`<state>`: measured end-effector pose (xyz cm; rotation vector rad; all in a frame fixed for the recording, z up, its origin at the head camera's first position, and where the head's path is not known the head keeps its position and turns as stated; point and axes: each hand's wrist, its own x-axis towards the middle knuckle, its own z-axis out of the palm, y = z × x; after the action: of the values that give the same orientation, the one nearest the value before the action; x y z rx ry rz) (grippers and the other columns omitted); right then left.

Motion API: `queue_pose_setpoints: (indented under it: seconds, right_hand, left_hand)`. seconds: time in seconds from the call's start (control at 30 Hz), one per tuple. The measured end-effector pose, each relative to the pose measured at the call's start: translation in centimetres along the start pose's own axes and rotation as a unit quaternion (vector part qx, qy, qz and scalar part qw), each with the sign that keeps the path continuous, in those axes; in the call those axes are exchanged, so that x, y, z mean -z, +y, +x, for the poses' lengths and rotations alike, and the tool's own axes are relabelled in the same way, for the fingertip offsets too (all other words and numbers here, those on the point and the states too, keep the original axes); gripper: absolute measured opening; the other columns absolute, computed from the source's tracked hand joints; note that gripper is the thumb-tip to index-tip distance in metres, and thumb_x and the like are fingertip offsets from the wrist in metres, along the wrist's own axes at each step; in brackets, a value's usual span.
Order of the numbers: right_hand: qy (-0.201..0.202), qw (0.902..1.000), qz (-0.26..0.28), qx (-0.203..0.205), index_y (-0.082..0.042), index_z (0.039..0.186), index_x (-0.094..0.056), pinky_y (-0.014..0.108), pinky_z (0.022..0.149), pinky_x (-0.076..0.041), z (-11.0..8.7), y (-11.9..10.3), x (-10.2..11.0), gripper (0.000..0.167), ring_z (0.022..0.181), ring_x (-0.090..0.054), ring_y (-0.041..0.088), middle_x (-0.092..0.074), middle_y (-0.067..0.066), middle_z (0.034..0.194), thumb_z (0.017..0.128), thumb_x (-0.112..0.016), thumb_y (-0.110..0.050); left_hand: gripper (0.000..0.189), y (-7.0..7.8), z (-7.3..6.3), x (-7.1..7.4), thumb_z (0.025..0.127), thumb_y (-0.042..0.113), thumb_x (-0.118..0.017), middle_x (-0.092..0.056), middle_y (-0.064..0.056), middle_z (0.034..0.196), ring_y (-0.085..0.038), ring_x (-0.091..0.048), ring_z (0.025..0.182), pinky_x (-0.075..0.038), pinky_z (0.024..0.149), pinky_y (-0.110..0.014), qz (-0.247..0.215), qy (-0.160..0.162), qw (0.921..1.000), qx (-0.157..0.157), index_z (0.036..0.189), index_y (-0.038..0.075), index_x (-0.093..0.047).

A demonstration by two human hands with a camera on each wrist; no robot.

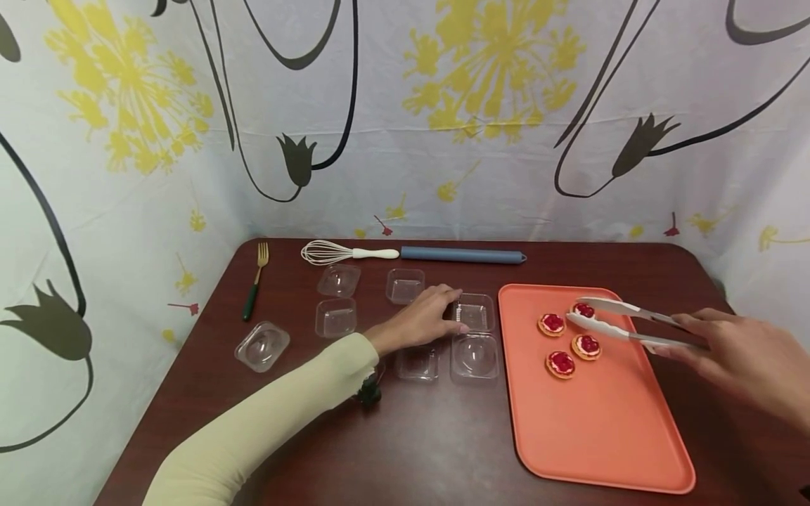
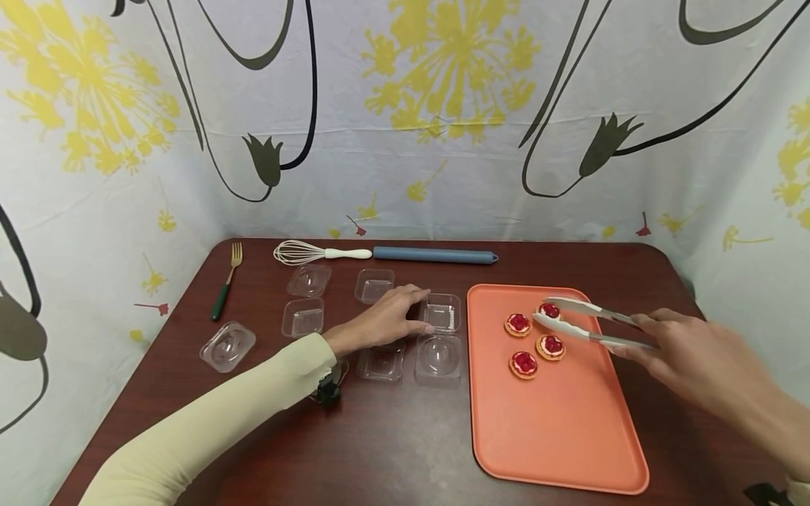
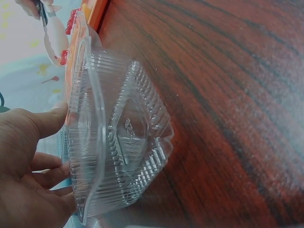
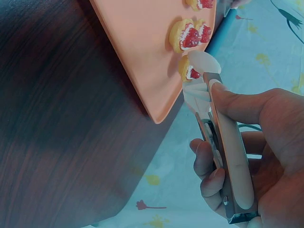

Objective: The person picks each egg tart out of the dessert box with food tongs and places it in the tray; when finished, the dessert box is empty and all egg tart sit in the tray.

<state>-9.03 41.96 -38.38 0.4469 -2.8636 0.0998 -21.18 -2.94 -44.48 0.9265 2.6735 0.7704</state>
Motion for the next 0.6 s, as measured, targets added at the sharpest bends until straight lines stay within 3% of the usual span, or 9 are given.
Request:
queue_pose_setpoints:
  seconds: [0.23, 0.27, 0.6]
  right_hand:
    - [-0.002, 0.9999, 0.008, -0.007, 0.007, 0.116, -0.079, 0.07, 0.071, -0.054, 0.25, -0.22, -0.17, 0.064, 0.087, -0.074, 0.047, -0.075, 0.024, 0.109, 0.082, -0.095, -0.044]
    - [-0.002, 0.9999, 0.009, -0.008, 0.006, 0.116, -0.079, 0.07, 0.071, -0.054, 0.27, -0.23, -0.22, 0.063, 0.087, -0.074, 0.047, -0.076, 0.024, 0.109, 0.082, -0.095, -0.044]
    - [-0.023, 0.9996, 0.002, -0.015, 0.004, 0.115, -0.079, 0.069, 0.07, -0.054, 0.56, -0.33, -0.4, 0.06, 0.091, -0.074, 0.046, -0.075, 0.025, 0.109, 0.083, -0.094, -0.045]
  left_hand:
    - [0.082, -0.05, -0.04, -0.02, 0.102, 0.038, -0.083, -0.058, -0.015, 0.157, -0.03, -0.053, 0.147, -0.04, 0.127, -0.042, -0.002, 0.001, 1.0, 0.001, 0.163, -0.004, -0.047]
    - [0.084, -0.63, 0.26, -0.48, 0.101, 0.041, -0.082, -0.058, -0.014, 0.157, -0.029, -0.053, 0.147, -0.04, 0.127, -0.042, 0.001, 0.005, 1.0, -0.003, 0.163, -0.003, -0.047]
    - [0.081, 0.05, -0.02, 0.01, 0.103, 0.037, -0.082, -0.057, -0.014, 0.158, -0.029, -0.052, 0.147, -0.04, 0.127, -0.041, -0.003, -0.002, 1.0, 0.008, 0.164, -0.002, -0.047]
